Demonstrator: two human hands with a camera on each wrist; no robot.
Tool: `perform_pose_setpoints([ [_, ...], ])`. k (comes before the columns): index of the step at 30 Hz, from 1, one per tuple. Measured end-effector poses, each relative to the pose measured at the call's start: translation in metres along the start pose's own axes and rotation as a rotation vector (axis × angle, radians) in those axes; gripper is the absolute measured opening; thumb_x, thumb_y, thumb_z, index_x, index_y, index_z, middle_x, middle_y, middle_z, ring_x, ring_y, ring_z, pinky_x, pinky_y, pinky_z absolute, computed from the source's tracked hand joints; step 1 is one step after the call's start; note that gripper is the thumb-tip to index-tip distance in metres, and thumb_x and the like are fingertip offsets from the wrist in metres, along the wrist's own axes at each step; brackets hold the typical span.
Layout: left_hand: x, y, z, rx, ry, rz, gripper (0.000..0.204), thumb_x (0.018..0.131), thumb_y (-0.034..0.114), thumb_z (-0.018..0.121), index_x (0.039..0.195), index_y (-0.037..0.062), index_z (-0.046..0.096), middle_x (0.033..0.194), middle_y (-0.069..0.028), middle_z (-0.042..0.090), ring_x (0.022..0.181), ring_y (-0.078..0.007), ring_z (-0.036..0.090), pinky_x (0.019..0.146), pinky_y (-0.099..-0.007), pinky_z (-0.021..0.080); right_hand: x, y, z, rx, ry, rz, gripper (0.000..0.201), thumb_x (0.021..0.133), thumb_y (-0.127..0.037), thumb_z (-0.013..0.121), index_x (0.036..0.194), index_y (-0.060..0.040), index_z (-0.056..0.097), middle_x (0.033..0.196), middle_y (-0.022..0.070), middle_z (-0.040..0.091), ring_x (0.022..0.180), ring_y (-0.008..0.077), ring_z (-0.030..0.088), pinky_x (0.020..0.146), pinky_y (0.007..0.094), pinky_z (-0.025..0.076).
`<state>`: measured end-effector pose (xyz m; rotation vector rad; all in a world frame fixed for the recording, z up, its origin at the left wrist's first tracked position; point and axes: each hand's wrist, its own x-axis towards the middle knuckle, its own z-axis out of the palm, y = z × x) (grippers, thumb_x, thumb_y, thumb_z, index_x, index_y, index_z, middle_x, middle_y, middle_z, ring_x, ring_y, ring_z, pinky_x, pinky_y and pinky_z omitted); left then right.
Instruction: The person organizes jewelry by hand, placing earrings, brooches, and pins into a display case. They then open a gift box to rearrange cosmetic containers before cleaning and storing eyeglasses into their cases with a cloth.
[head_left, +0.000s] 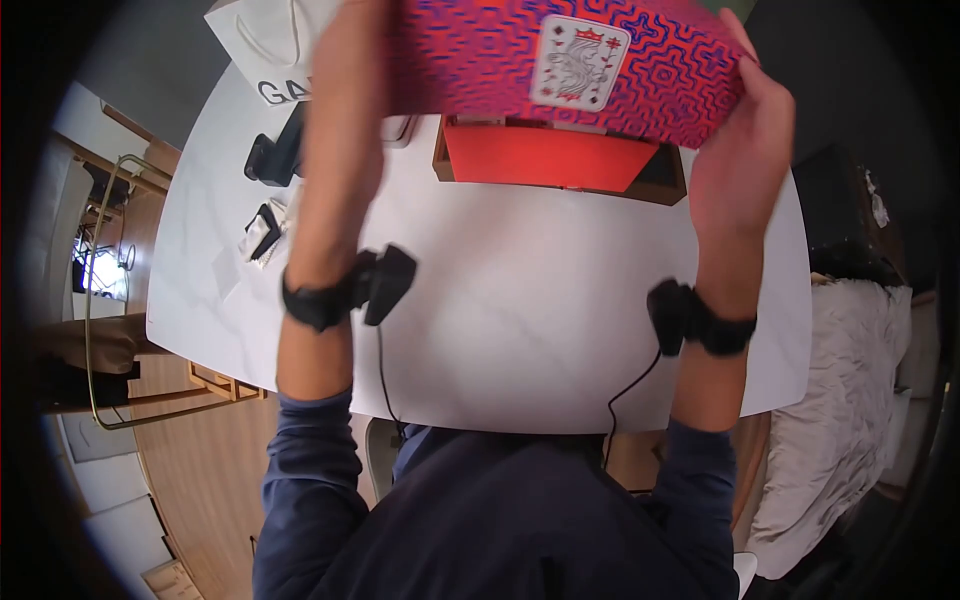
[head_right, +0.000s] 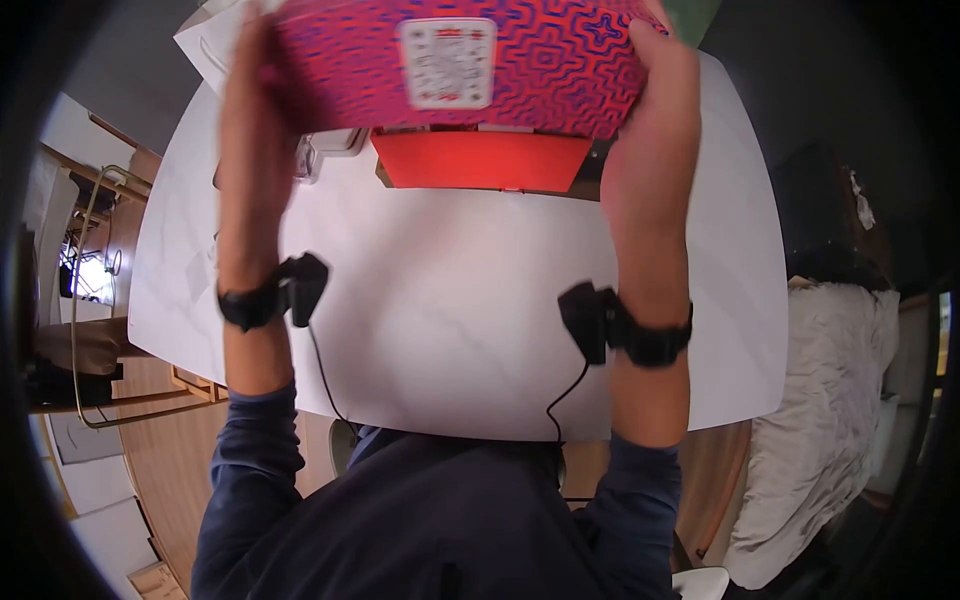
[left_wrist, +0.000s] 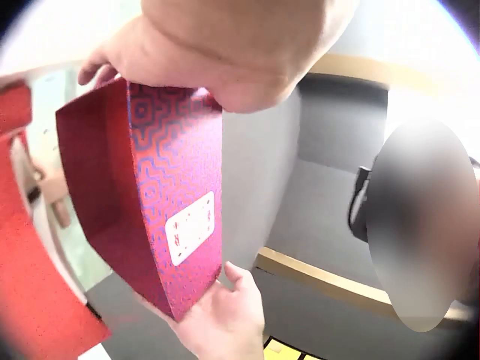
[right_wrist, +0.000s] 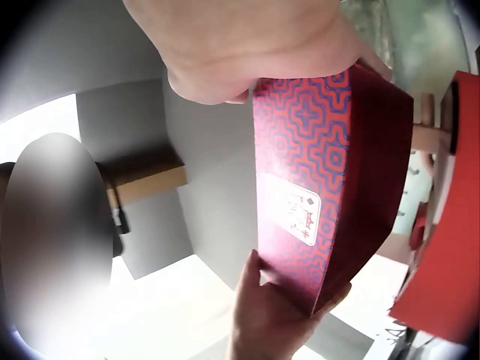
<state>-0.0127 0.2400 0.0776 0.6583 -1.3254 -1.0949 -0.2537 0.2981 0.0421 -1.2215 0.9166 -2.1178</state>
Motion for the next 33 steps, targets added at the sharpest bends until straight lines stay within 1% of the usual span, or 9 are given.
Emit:
perform_pose_setpoints([
  [3,-0.048,0.007,-0.079,0.156,0.374,0.226,0.045,0.109,0.040,0.044,0.145,0.0141,0.052,0.138,-0.0134,0.059,0.121,-0.0262,0.064,0.090,-0.0400,0.058,-0.061,-0.033,0.026,-0.258,-0.169,0.025,0.063,0.098,-0.019,0.060,0.153,0.0031,0.041,0.150,0.0171,0.050,0.136,0.0268,0.049,0.112,0.0369,0.040],
  [7,-0.178,0.035,-0.201,0.057,0.733,0.160,0.052,0.103,0.035,0.046,0.137,-0.0038,0.056,0.131,-0.0176,0.064,0.120,-0.0275,0.064,0.100,-0.0457,0.055,-0.143,-0.030,0.071,-0.267,-0.716,-0.073,0.084,0.086,-0.010,0.067,0.160,0.0018,0.028,0.163,0.0275,0.029,0.151,0.0414,0.030,0.120,0.0453,0.033],
  [12,-0.293,-0.024,-0.299,0.048,0.653,-0.133,0.060,0.099,0.033,0.056,0.147,-0.0028,0.050,0.139,-0.0129,0.062,0.126,-0.0216,0.060,0.108,-0.0399,0.046,-0.219,0.023,0.091,-0.105,-0.964,0.206,0.088,0.083,-0.006,0.072,0.158,-0.0003,0.028,0.165,0.0324,0.010,0.152,0.0527,0.020,0.120,0.0522,0.034],
  [16,-0.282,-0.032,-0.252,0.227,0.532,-0.264,0.065,0.098,0.030,0.051,0.152,-0.0038,0.043,0.150,-0.0143,0.054,0.137,-0.0237,0.051,0.116,-0.0412,0.039,-0.227,0.041,0.078,-0.169,-0.975,0.379,0.080,0.086,-0.004,0.071,0.156,0.0001,0.033,0.168,0.0283,0.010,0.156,0.0454,0.014,0.124,0.0472,0.026],
  [20,-0.244,-0.006,-0.243,0.726,0.364,-0.209,0.066,0.100,0.037,0.048,0.153,-0.0023,0.042,0.152,-0.0188,0.051,0.141,-0.0276,0.048,0.118,-0.0446,0.036,-0.189,0.016,0.053,-0.315,-0.873,0.220,0.070,0.087,-0.006,0.072,0.150,0.0023,0.041,0.158,0.0270,0.036,0.153,0.0378,0.029,0.120,0.0459,0.034],
  [24,-0.106,0.064,-0.153,0.059,-0.114,-0.149,0.060,0.106,0.034,0.041,0.151,-0.0050,0.040,0.152,-0.0227,0.048,0.143,-0.0318,0.048,0.119,-0.0474,0.037,0.019,-0.019,-0.018,-0.643,-0.306,0.099,0.052,0.098,-0.025,0.057,0.142,0.0023,0.052,0.130,0.0148,0.060,0.114,0.0211,0.063,0.095,0.0348,0.051],
  [25,-0.060,0.071,-0.091,0.313,-0.140,-0.307,0.054,0.107,0.030,0.039,0.150,-0.0031,0.043,0.148,-0.0190,0.053,0.139,-0.0288,0.053,0.115,-0.0427,0.043,0.056,-0.002,-0.039,-0.699,-0.268,0.151,0.055,0.094,-0.021,0.059,0.143,0.0021,0.051,0.126,0.0144,0.062,0.108,0.0198,0.064,0.087,0.0330,0.053],
  [28,0.032,-0.002,-0.014,0.148,-0.552,-0.251,0.046,0.106,0.034,0.052,0.137,0.0005,0.057,0.131,-0.0123,0.062,0.120,-0.0224,0.062,0.105,-0.0357,0.049,0.092,0.035,-0.063,-0.906,-0.372,0.445,0.064,0.096,-0.029,0.059,0.150,0.0025,0.045,0.125,0.0115,0.067,0.116,0.0186,0.061,0.094,0.0324,0.050],
  [33,0.096,-0.069,0.062,0.473,-0.628,-0.517,0.056,0.101,0.047,0.060,0.135,0.0034,0.057,0.119,-0.0118,0.060,0.114,-0.0231,0.062,0.097,-0.0356,0.052,0.088,0.036,-0.040,-1.013,-0.430,0.584,0.064,0.097,-0.022,0.055,0.154,0.0041,0.040,0.123,0.0139,0.067,0.109,0.0205,0.064,0.090,0.0316,0.052],
])
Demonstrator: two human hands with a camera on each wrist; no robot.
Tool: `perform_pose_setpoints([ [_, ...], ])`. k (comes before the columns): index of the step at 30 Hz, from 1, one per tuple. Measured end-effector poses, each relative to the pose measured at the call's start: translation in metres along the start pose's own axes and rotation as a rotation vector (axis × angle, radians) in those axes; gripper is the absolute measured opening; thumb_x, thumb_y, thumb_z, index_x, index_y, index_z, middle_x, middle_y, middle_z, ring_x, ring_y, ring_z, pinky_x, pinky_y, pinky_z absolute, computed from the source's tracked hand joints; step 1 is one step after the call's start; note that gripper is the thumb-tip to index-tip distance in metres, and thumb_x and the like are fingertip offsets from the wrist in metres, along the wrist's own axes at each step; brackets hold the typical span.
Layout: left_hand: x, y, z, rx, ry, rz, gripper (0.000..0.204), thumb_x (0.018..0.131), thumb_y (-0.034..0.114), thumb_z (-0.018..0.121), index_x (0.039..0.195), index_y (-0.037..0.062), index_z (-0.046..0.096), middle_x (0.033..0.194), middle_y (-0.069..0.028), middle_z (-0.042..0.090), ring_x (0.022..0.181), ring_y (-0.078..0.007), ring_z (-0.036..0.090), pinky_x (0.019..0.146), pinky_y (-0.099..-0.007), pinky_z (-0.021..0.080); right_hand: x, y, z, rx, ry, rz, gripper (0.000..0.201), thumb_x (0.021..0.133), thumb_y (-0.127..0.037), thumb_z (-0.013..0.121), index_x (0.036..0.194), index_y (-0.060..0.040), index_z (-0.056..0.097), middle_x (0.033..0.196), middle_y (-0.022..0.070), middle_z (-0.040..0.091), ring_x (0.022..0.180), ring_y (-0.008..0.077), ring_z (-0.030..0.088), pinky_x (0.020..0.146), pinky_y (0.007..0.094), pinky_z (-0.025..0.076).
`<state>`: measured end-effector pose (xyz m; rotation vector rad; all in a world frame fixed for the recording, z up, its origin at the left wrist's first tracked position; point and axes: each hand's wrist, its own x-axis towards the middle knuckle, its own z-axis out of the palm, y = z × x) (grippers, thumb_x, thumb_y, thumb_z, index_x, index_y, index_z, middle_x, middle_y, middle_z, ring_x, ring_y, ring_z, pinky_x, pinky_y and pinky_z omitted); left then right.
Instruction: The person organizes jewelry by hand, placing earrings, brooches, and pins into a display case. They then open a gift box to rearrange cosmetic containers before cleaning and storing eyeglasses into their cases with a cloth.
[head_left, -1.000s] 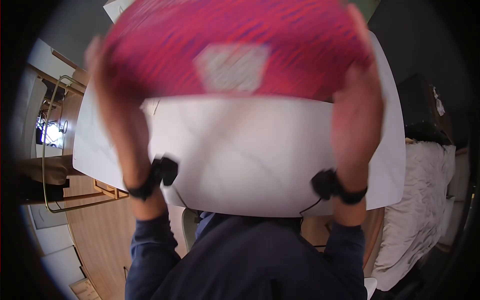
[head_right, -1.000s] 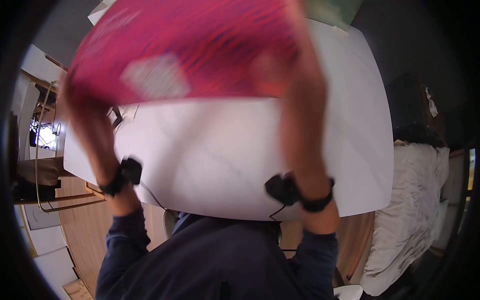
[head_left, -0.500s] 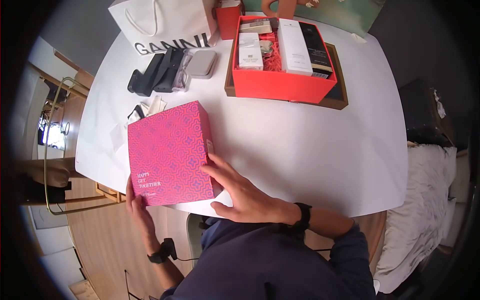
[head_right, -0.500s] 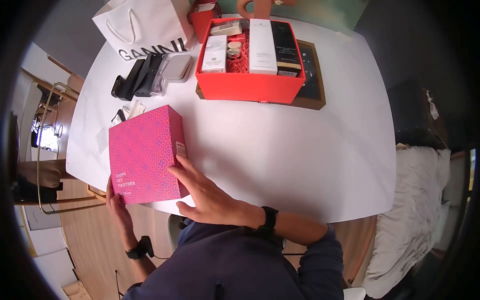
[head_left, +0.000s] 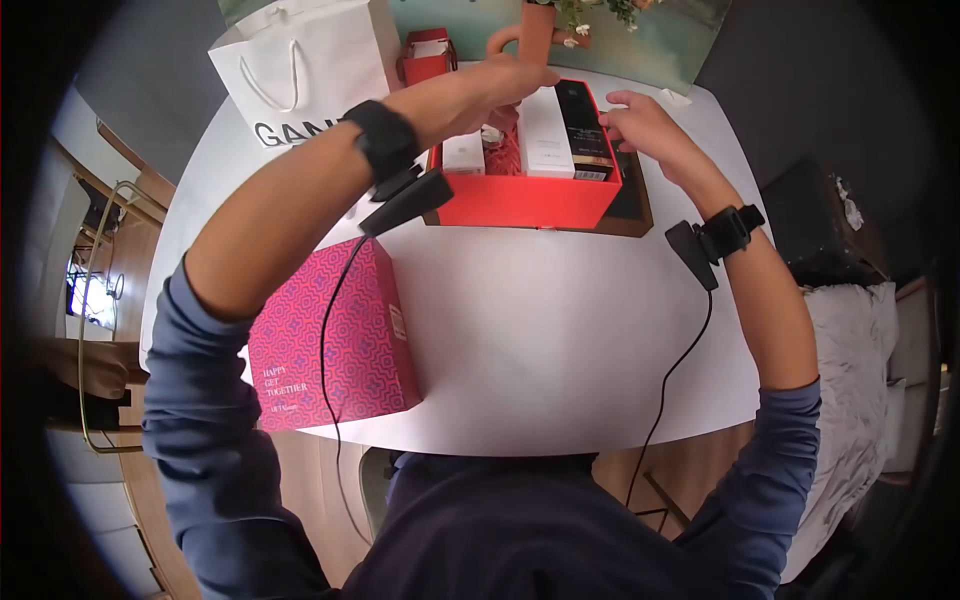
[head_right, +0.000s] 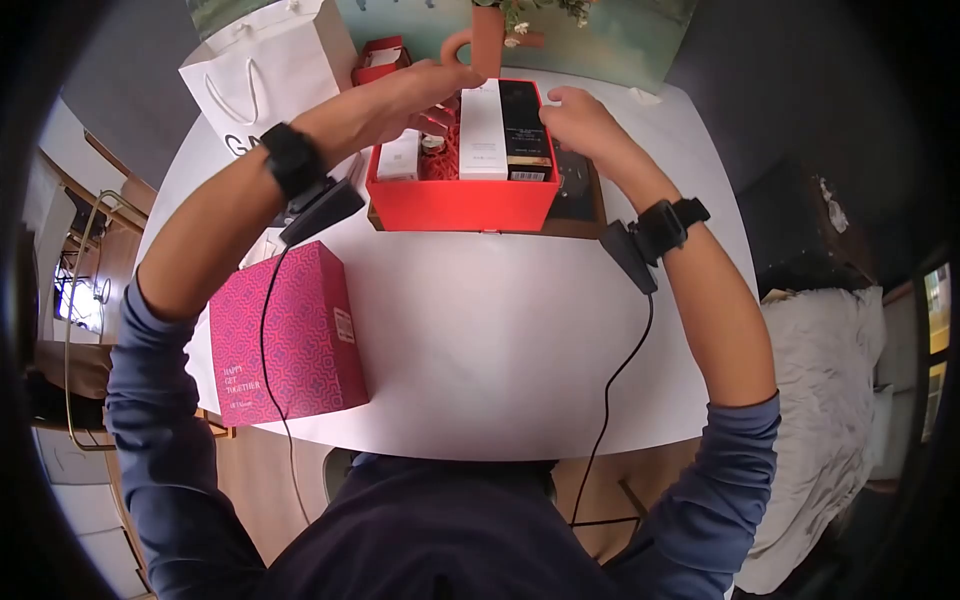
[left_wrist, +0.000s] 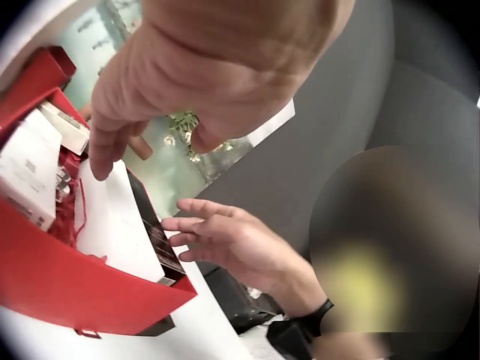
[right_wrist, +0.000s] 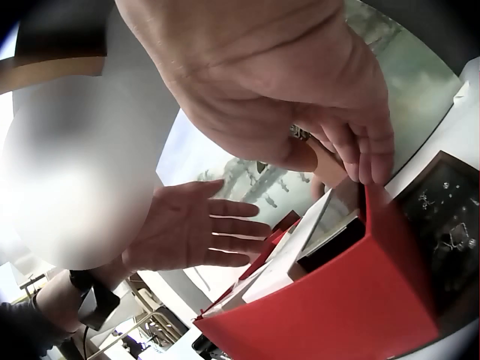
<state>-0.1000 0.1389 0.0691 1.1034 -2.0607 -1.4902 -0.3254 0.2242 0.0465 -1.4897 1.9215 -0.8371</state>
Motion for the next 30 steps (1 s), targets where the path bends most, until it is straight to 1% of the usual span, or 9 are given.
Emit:
perform_pose_setpoints([
  [1,0.004,-0.002,0.002,0.012,-0.030,-0.006,0.056,0.101,0.047,0.060,0.135,0.0032,0.057,0.121,-0.0124,0.060,0.114,-0.0233,0.062,0.097,-0.0357,0.052,0.003,-0.001,0.000,0.031,0.018,0.031,0.051,0.095,-0.019,0.055,0.141,0.0034,0.052,0.121,0.0133,0.068,0.105,0.0202,0.064,0.087,0.0315,0.051],
  [7,0.008,-0.017,0.007,-0.124,-0.170,-0.128,0.056,0.100,0.039,0.062,0.139,0.0016,0.046,0.128,-0.0145,0.061,0.114,-0.0265,0.066,0.103,-0.0388,0.053,0.014,-0.014,-0.005,0.493,0.048,0.300,0.025,0.087,-0.015,0.062,0.108,-0.0062,0.053,0.112,0.0110,0.067,0.095,0.0189,0.062,0.078,0.0323,0.050],
  [13,0.003,0.008,0.010,-0.078,0.135,-0.068,0.050,0.101,0.045,0.059,0.131,0.0047,0.063,0.117,-0.0103,0.064,0.107,-0.0230,0.063,0.090,-0.0387,0.055,0.010,-0.019,-0.005,0.745,0.087,0.254,0.033,0.087,-0.013,0.063,0.117,-0.0076,0.051,0.115,0.0125,0.065,0.094,0.0223,0.064,0.076,0.0351,0.050],
  [21,-0.002,0.015,0.004,-0.149,0.142,0.132,0.048,0.092,0.029,0.070,0.125,-0.0053,0.063,0.118,-0.0126,0.062,0.102,-0.0220,0.065,0.089,-0.0384,0.056,-0.006,-0.013,0.005,0.921,0.133,0.025,0.018,0.084,-0.005,0.066,0.100,-0.0025,0.059,0.098,0.0071,0.060,0.085,0.0203,0.060,0.079,0.0340,0.051],
  [24,-0.013,0.024,0.017,-0.158,0.119,0.185,0.037,0.102,0.030,0.062,0.117,-0.0035,0.066,0.099,-0.0090,0.071,0.082,-0.0167,0.066,0.066,-0.0317,0.051,-0.014,0.000,0.013,0.918,0.199,-0.140,0.006,0.090,-0.008,0.065,0.088,-0.0068,0.060,0.088,0.0021,0.060,0.091,0.0139,0.059,0.083,0.0313,0.047],
  [25,-0.021,0.033,0.033,-0.255,0.270,0.225,0.018,0.099,0.017,0.065,0.099,-0.0013,0.068,0.080,-0.0040,0.067,0.065,-0.0140,0.060,0.055,-0.0307,0.045,-0.021,0.004,0.007,0.896,0.245,-0.210,0.011,0.088,-0.007,0.066,0.097,-0.0007,0.063,0.092,0.0038,0.059,0.088,0.0145,0.058,0.082,0.0288,0.044],
  [27,-0.015,0.032,0.059,-0.102,0.316,0.474,0.061,0.085,0.026,0.076,0.133,-0.0074,0.058,0.129,-0.0211,0.061,0.106,-0.0294,0.069,0.092,-0.0393,0.058,-0.053,0.005,-0.010,0.922,0.402,-0.235,0.022,0.090,-0.010,0.067,0.109,0.0002,0.064,0.097,0.0055,0.062,0.093,0.0152,0.059,0.085,0.0301,0.047],
  [28,-0.020,0.040,0.078,-0.124,0.277,0.517,0.055,0.088,0.028,0.075,0.129,-0.0047,0.060,0.121,-0.0147,0.061,0.103,-0.0233,0.065,0.089,-0.0383,0.057,-0.071,0.008,-0.018,0.931,0.478,-0.254,0.028,0.090,-0.012,0.067,0.116,0.0006,0.065,0.100,0.0064,0.064,0.096,0.0156,0.060,0.087,0.0308,0.048],
  [30,-0.015,0.036,0.153,0.035,0.357,0.531,0.068,0.083,0.032,0.080,0.138,0.0000,0.054,0.130,-0.0218,0.057,0.117,-0.0337,0.061,0.099,-0.0416,0.052,-0.110,0.035,-0.042,0.990,0.563,-0.039,0.046,0.093,-0.014,0.066,0.136,0.0000,0.058,0.114,0.0090,0.066,0.104,0.0173,0.061,0.094,0.0334,0.050],
])
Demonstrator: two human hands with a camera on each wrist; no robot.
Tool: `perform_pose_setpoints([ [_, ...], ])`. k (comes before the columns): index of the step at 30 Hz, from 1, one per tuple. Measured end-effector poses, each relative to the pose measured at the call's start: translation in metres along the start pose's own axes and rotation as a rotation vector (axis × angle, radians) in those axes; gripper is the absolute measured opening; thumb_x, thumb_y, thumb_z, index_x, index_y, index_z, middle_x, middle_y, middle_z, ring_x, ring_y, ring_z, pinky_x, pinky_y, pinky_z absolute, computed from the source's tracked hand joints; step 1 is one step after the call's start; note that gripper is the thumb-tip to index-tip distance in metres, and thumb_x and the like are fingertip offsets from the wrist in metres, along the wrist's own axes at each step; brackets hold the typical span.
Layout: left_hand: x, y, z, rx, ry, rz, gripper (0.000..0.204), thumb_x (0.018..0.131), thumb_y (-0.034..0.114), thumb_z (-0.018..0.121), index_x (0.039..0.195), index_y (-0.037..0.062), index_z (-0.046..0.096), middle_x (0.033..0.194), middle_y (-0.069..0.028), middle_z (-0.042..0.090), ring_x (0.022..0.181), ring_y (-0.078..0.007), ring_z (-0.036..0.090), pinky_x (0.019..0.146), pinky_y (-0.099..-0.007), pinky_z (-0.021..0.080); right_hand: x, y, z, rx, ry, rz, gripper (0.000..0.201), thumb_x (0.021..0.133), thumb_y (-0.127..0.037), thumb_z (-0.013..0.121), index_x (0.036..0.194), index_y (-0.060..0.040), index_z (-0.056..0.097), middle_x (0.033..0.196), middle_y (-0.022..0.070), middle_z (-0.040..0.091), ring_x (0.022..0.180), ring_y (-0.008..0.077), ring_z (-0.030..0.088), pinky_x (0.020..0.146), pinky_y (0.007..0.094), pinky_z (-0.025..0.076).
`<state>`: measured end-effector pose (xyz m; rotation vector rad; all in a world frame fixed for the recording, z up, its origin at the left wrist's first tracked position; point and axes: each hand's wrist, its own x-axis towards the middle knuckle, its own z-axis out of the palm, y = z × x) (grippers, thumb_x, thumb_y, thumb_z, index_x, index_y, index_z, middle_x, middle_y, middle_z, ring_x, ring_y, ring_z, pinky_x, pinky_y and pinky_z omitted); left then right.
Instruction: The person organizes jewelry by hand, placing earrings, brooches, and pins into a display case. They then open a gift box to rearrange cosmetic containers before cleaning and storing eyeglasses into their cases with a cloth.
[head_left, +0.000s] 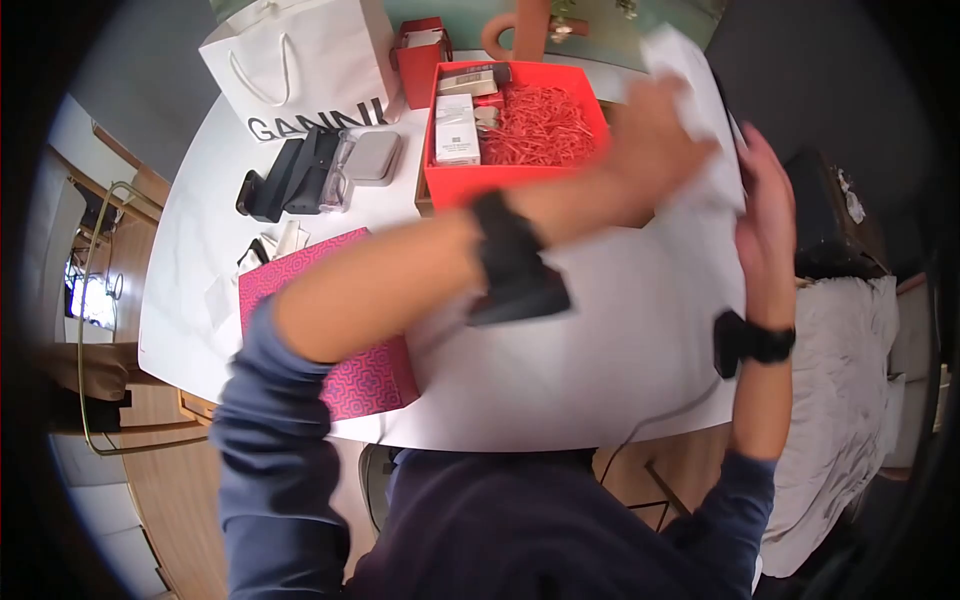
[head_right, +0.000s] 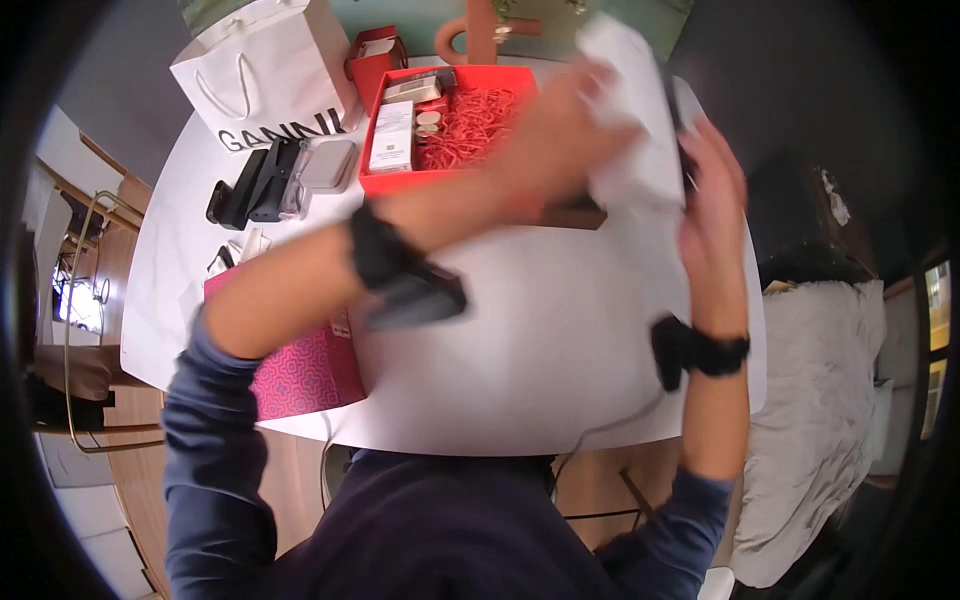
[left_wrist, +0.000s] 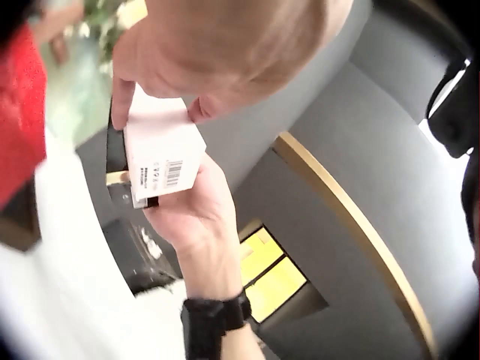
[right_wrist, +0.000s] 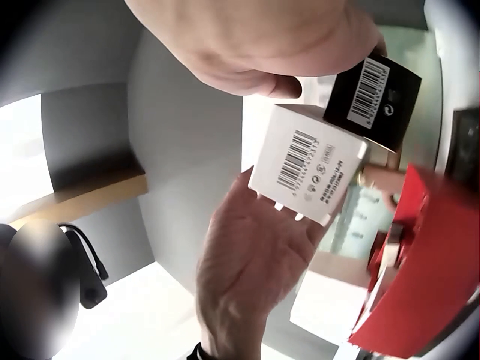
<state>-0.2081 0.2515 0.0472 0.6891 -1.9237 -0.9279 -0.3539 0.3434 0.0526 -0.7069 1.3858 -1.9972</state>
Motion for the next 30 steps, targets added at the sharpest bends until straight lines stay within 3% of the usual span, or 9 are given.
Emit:
perform_pose_setpoints([
  [4,-0.054,-0.025,0.127,-0.235,-0.309,-0.464,0.065,0.078,0.014,0.073,0.137,-0.0036,0.052,0.136,-0.0300,0.050,0.133,-0.0414,0.047,0.111,-0.0453,0.044,-0.004,0.073,-0.157,-0.241,0.134,0.182,0.058,0.093,-0.014,0.063,0.147,-0.0004,0.050,0.129,0.0112,0.061,0.113,0.0211,0.059,0.098,0.0367,0.051],
  [9,-0.081,-0.035,0.136,-0.354,-0.591,-0.681,0.057,0.080,0.009,0.069,0.134,-0.0018,0.055,0.126,-0.0290,0.059,0.129,-0.0401,0.052,0.107,-0.0475,0.045,-0.027,0.073,-0.173,-0.459,0.302,0.420,0.063,0.087,-0.014,0.064,0.148,-0.0002,0.050,0.136,0.0140,0.059,0.124,0.0243,0.056,0.107,0.0343,0.043],
  [12,-0.056,-0.015,0.007,-0.170,-0.814,0.278,0.050,0.080,0.000,0.063,0.131,0.0011,0.058,0.126,-0.0206,0.062,0.127,-0.0363,0.055,0.110,-0.0424,0.043,0.018,0.071,-0.156,-0.611,0.124,-0.105,0.057,0.090,-0.010,0.063,0.144,0.0001,0.053,0.146,0.0156,0.055,0.139,0.0255,0.050,0.112,0.0351,0.040],
  [13,-0.050,-0.017,-0.059,0.059,-0.542,0.595,0.046,0.080,-0.001,0.064,0.126,0.0027,0.062,0.125,-0.0172,0.063,0.125,-0.0340,0.056,0.109,-0.0403,0.043,0.031,0.056,-0.120,-0.562,-0.011,-0.265,0.054,0.091,-0.009,0.062,0.143,0.0002,0.054,0.148,0.0156,0.055,0.142,0.0255,0.048,0.114,0.0355,0.040],
  [16,0.031,-0.040,-0.155,0.954,-0.592,0.709,0.007,0.071,0.006,0.075,0.076,0.0037,0.071,0.071,-0.0144,0.066,0.086,-0.0364,0.067,0.073,-0.0458,0.054,0.059,0.025,0.020,-0.431,-0.431,-0.065,0.044,0.096,-0.019,0.066,0.136,-0.0004,0.059,0.126,0.0084,0.066,0.117,0.0166,0.060,0.102,0.0321,0.046],
  [17,0.041,-0.042,-0.178,1.159,-0.809,0.580,0.036,0.068,-0.001,0.078,0.103,0.0032,0.072,0.114,-0.0087,0.068,0.116,-0.0317,0.060,0.099,-0.0414,0.049,0.077,0.039,0.056,-0.450,-0.538,-0.050,0.046,0.100,-0.022,0.065,0.140,-0.0010,0.057,0.126,0.0074,0.067,0.116,0.0166,0.064,0.102,0.0327,0.048],
  [21,0.031,-0.090,-0.194,1.019,-1.020,0.728,0.056,0.067,-0.002,0.080,0.121,0.0067,0.066,0.122,-0.0051,0.066,0.127,-0.0264,0.053,0.111,-0.0416,0.044,0.105,0.099,0.188,-0.542,-0.539,0.223,0.047,0.079,-0.024,0.084,0.117,-0.0043,0.064,0.104,0.0071,0.068,0.093,0.0147,0.064,0.079,0.0258,0.051],
  [26,0.036,-0.084,-0.198,1.111,-1.084,0.873,0.064,0.068,-0.001,0.078,0.129,0.0081,0.061,0.122,-0.0038,0.066,0.128,-0.0251,0.052,0.113,-0.0403,0.043,0.113,0.156,0.233,-0.692,-0.594,0.068,0.063,0.064,-0.018,0.082,0.116,0.0109,0.061,0.117,0.0192,0.062,0.109,0.0225,0.064,0.079,0.0329,0.054],
  [30,0.036,-0.077,-0.206,1.133,-1.027,0.807,0.050,0.075,-0.001,0.073,0.123,0.0065,0.062,0.115,-0.0081,0.068,0.114,-0.0288,0.063,0.102,-0.0420,0.050,0.117,0.165,0.225,-1.032,-0.472,-0.505,0.059,0.070,-0.019,0.084,0.124,-0.0010,0.066,0.110,0.0165,0.067,0.086,0.0230,0.069,0.076,0.0323,0.055],
])
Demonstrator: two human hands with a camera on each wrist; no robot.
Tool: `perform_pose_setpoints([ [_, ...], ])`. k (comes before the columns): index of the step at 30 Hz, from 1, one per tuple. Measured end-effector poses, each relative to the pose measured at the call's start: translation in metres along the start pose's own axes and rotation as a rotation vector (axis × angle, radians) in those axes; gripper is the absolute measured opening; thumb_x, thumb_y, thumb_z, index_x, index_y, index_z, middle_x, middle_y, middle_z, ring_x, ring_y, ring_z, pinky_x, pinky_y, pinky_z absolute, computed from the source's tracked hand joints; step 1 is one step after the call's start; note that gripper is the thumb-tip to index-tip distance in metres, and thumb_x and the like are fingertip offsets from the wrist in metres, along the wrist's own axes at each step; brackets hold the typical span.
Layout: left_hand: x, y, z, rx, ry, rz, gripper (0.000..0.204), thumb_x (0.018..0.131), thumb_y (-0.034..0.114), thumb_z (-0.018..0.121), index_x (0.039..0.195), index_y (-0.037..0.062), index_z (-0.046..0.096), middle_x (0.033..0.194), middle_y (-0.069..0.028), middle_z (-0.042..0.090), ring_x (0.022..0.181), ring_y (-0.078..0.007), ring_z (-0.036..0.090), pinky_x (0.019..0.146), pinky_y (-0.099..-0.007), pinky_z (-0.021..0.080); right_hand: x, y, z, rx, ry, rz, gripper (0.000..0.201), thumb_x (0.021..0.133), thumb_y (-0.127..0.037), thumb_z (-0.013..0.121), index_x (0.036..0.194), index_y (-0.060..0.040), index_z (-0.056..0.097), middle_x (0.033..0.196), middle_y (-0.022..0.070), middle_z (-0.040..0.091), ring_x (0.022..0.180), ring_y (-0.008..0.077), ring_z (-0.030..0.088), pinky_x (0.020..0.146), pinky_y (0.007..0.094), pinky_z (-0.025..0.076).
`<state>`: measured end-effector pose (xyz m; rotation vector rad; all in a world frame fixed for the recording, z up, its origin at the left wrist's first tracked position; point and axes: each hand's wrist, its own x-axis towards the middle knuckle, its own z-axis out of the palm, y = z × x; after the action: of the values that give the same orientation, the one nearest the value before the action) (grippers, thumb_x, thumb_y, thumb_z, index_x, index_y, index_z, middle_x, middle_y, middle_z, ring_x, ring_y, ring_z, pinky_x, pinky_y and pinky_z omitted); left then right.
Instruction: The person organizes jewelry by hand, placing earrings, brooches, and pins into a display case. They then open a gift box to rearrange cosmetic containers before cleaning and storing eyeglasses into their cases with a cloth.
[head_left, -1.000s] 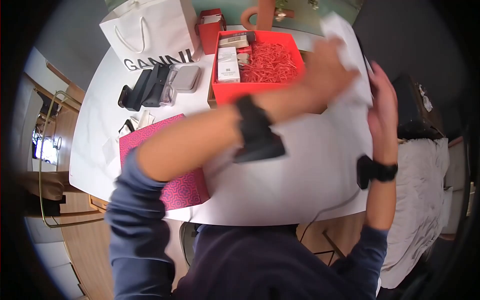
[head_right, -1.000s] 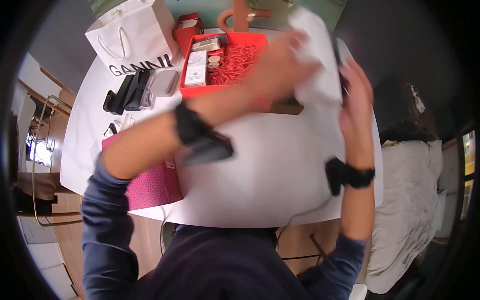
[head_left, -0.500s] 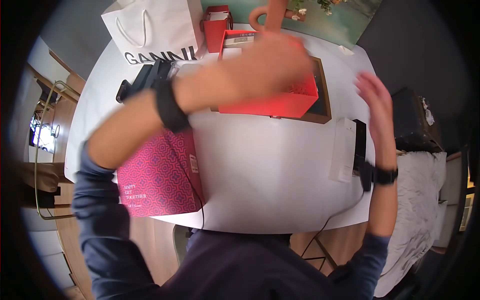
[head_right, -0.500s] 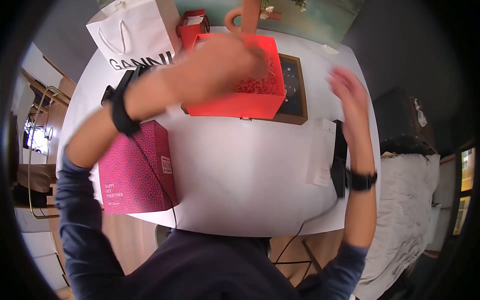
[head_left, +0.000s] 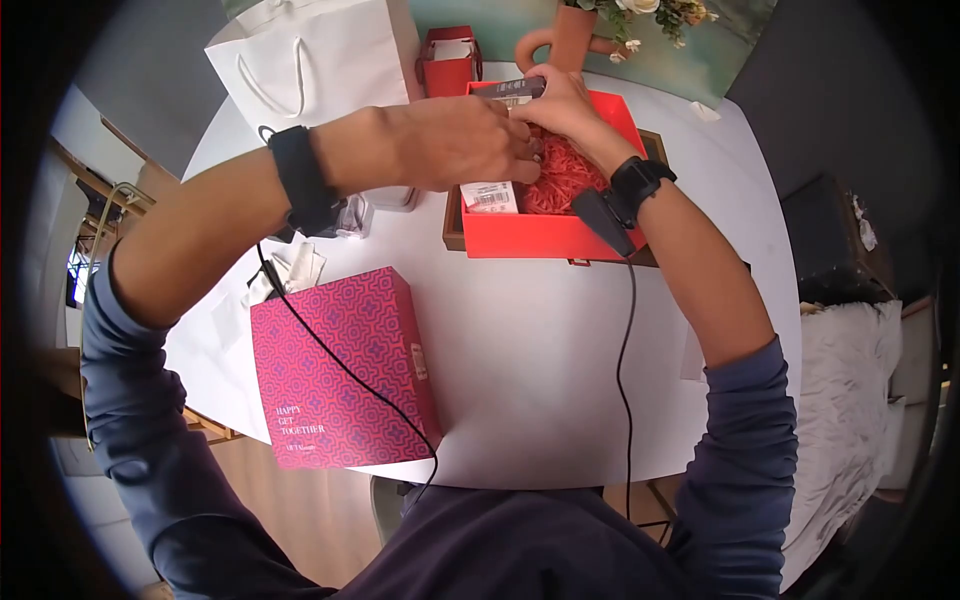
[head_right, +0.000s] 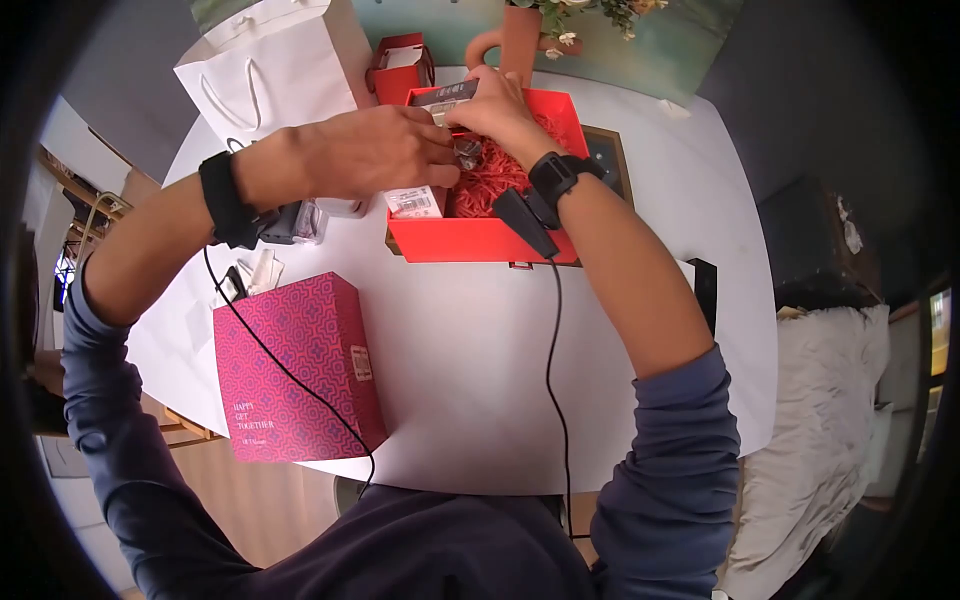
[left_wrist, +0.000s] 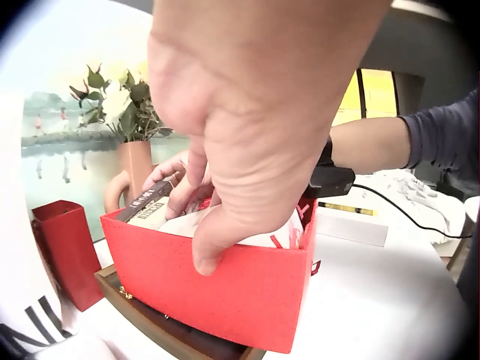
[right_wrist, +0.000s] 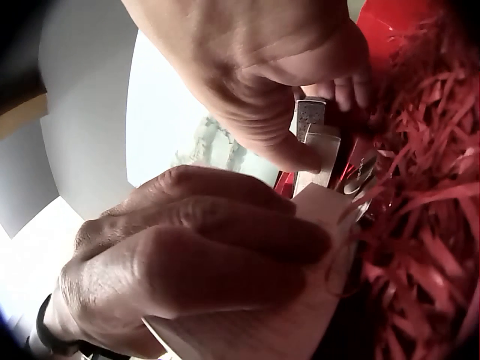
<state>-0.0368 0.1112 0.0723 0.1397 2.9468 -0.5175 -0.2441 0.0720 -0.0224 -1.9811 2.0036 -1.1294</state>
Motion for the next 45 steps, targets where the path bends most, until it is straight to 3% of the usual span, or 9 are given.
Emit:
perform_pose_setpoints([
  [8,-0.038,-0.030,-0.004,-0.553,0.430,-0.254,0.054,0.075,-0.013,0.070,0.125,0.0068,0.060,0.127,-0.0129,0.067,0.118,-0.0368,0.063,0.100,-0.0424,0.052,0.008,-0.005,-0.039,0.128,-0.312,-0.020,0.046,0.077,-0.020,0.082,0.118,-0.0038,0.068,0.117,0.0133,0.070,0.108,0.0210,0.066,0.092,0.0336,0.052],
  [13,-0.071,0.016,-0.034,-0.774,0.824,-0.547,0.052,0.078,-0.012,0.070,0.126,0.0044,0.058,0.133,-0.0082,0.066,0.125,-0.0211,0.063,0.107,-0.0345,0.049,0.009,0.011,-0.013,0.185,-0.347,-0.223,0.064,0.072,-0.026,0.085,0.126,-0.0001,0.064,0.115,0.0188,0.069,0.108,0.0270,0.067,0.089,0.0356,0.054],
  [16,-0.075,0.073,-0.035,-0.891,0.730,-0.203,0.056,0.079,0.038,0.080,0.121,0.0059,0.061,0.125,-0.0113,0.066,0.117,-0.0285,0.065,0.102,-0.0426,0.051,0.004,-0.009,-0.021,0.210,-0.481,-0.098,0.074,0.065,-0.031,0.086,0.128,-0.0003,0.063,0.123,0.0220,0.066,0.117,0.0313,0.063,0.091,0.0387,0.054],
  [25,0.030,0.205,0.009,-0.140,0.090,0.138,0.034,0.084,0.021,0.069,0.113,0.0057,0.061,0.101,-0.0020,0.066,0.097,-0.0210,0.061,0.080,-0.0333,0.051,-0.001,-0.038,-0.006,-0.237,-0.418,-0.131,0.086,0.068,-0.027,0.081,0.143,0.0030,0.049,0.118,0.0241,0.066,0.103,0.0301,0.068,0.086,0.0375,0.055],
  [30,0.074,0.226,0.040,-0.067,0.408,0.112,0.026,0.083,0.022,0.071,0.106,0.0115,0.066,0.098,0.0011,0.068,0.101,-0.0206,0.062,0.080,-0.0341,0.050,0.010,-0.031,-0.028,-0.013,-0.391,0.025,0.074,0.077,-0.023,0.078,0.142,0.0036,0.052,0.111,0.0198,0.068,0.097,0.0175,0.069,0.081,0.0298,0.055],
  [34,0.036,0.168,-0.014,-0.229,0.336,0.000,0.011,0.083,0.015,0.064,0.089,0.0063,0.062,0.099,-0.0101,0.066,0.089,-0.0247,0.066,0.074,-0.0363,0.053,-0.076,-0.038,-0.154,0.325,-0.198,-0.046,0.057,0.083,-0.009,0.070,0.137,0.0012,0.055,0.121,0.0151,0.065,0.103,0.0166,0.066,0.082,0.0308,0.056],
  [36,0.011,0.085,0.001,-0.439,0.699,-0.115,0.012,0.079,0.009,0.066,0.085,-0.0006,0.064,0.089,-0.0173,0.066,0.085,-0.0375,0.065,0.074,-0.0439,0.054,-0.142,-0.030,-0.210,0.165,-0.190,0.009,0.054,0.080,-0.001,0.069,0.133,-0.0008,0.057,0.121,0.0119,0.064,0.107,0.0193,0.065,0.094,0.0326,0.053],
  [38,0.004,0.017,-0.036,-0.252,0.052,-0.543,0.023,0.082,0.011,0.072,0.103,0.0018,0.070,0.099,-0.0168,0.069,0.092,-0.0392,0.067,0.082,-0.0459,0.055,-0.212,-0.012,-0.217,0.069,-0.297,0.034,0.059,0.077,-0.002,0.069,0.135,-0.0025,0.057,0.124,0.0131,0.063,0.115,0.0245,0.063,0.102,0.0369,0.050],
  [45,0.057,-0.058,0.067,-0.167,-0.012,-0.331,0.064,0.077,0.019,0.082,0.137,0.0218,0.061,0.141,-0.0129,0.052,0.130,-0.0351,0.052,0.104,-0.0467,0.050,-0.308,0.003,-0.162,-0.235,-0.427,0.095,0.059,0.080,-0.005,0.070,0.137,-0.0012,0.054,0.135,0.0198,0.056,0.127,0.0399,0.055,0.107,0.0413,0.046],
])
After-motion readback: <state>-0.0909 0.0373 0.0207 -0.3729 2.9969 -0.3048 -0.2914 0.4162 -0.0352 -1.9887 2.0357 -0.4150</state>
